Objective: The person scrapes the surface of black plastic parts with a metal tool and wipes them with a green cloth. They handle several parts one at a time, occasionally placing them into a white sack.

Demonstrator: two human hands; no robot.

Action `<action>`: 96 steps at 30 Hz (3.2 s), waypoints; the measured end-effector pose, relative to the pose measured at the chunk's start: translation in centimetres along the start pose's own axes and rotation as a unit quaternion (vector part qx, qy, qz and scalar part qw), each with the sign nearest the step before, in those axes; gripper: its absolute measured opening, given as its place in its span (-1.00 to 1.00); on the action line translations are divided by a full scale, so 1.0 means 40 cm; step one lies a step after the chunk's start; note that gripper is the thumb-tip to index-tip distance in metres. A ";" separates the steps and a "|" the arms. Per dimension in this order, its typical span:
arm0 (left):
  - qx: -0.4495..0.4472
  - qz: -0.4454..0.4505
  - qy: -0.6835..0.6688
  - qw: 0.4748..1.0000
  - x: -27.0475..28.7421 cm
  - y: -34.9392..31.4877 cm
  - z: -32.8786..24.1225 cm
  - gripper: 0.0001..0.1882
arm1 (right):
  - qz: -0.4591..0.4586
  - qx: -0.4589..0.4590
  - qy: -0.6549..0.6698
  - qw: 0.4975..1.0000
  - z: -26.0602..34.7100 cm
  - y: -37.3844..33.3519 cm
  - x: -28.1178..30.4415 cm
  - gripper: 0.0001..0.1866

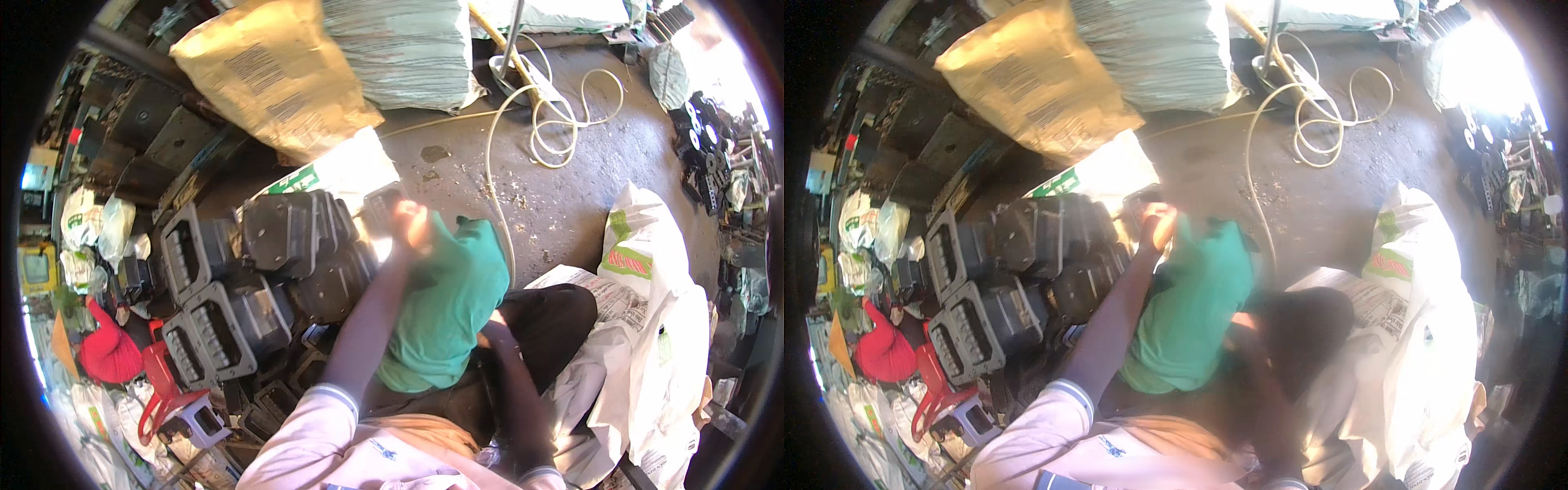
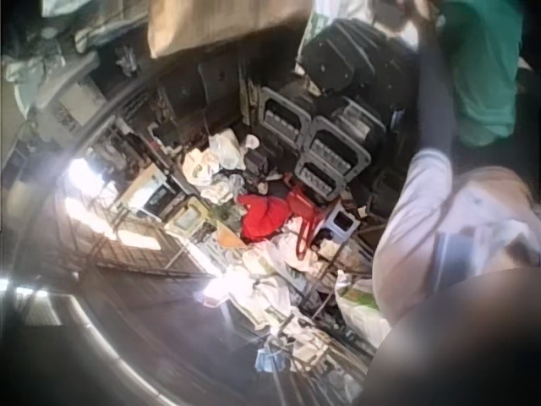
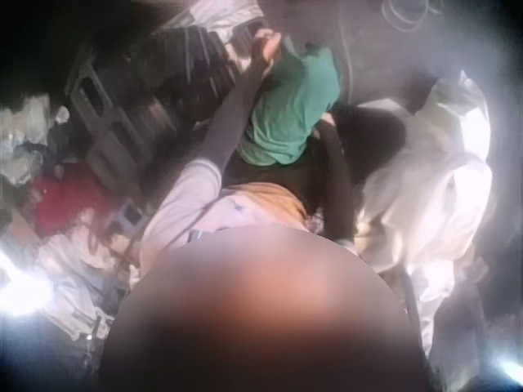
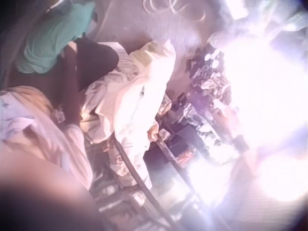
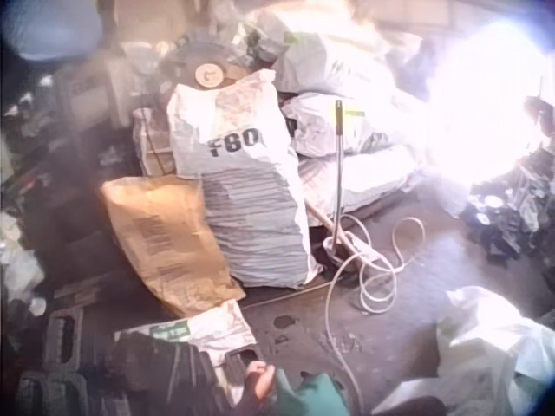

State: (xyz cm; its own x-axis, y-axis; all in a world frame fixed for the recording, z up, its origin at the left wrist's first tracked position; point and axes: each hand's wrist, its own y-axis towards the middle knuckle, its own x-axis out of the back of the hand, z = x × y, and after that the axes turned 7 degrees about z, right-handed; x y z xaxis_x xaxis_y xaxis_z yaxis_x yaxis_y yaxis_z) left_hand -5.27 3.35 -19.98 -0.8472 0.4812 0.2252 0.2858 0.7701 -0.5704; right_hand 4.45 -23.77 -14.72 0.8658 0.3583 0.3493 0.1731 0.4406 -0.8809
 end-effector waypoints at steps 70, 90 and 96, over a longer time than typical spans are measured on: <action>-0.164 0.285 -0.294 0.897 -0.034 -0.208 -0.424 -0.72 | -0.356 0.178 0.112 0.910 0.287 -0.492 0.319 -0.59; -0.199 0.270 -0.265 0.904 -0.055 -0.226 -0.428 -0.71 | -0.314 0.268 0.025 0.910 0.369 -0.463 0.381 -0.53; -0.168 0.277 -0.263 0.909 -0.047 -0.228 -0.416 -0.69 | -0.342 0.201 0.070 0.915 0.356 -0.467 0.398 -0.55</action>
State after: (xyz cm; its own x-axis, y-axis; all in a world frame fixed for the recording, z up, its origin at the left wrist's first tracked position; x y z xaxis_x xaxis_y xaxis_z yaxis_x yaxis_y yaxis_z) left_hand 1.17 2.38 -2.04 -0.6040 0.6341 -0.4828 0.7789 0.5981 -0.1887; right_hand 8.33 -14.56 11.86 0.6764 -0.2109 0.7057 0.5348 0.7994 -0.2737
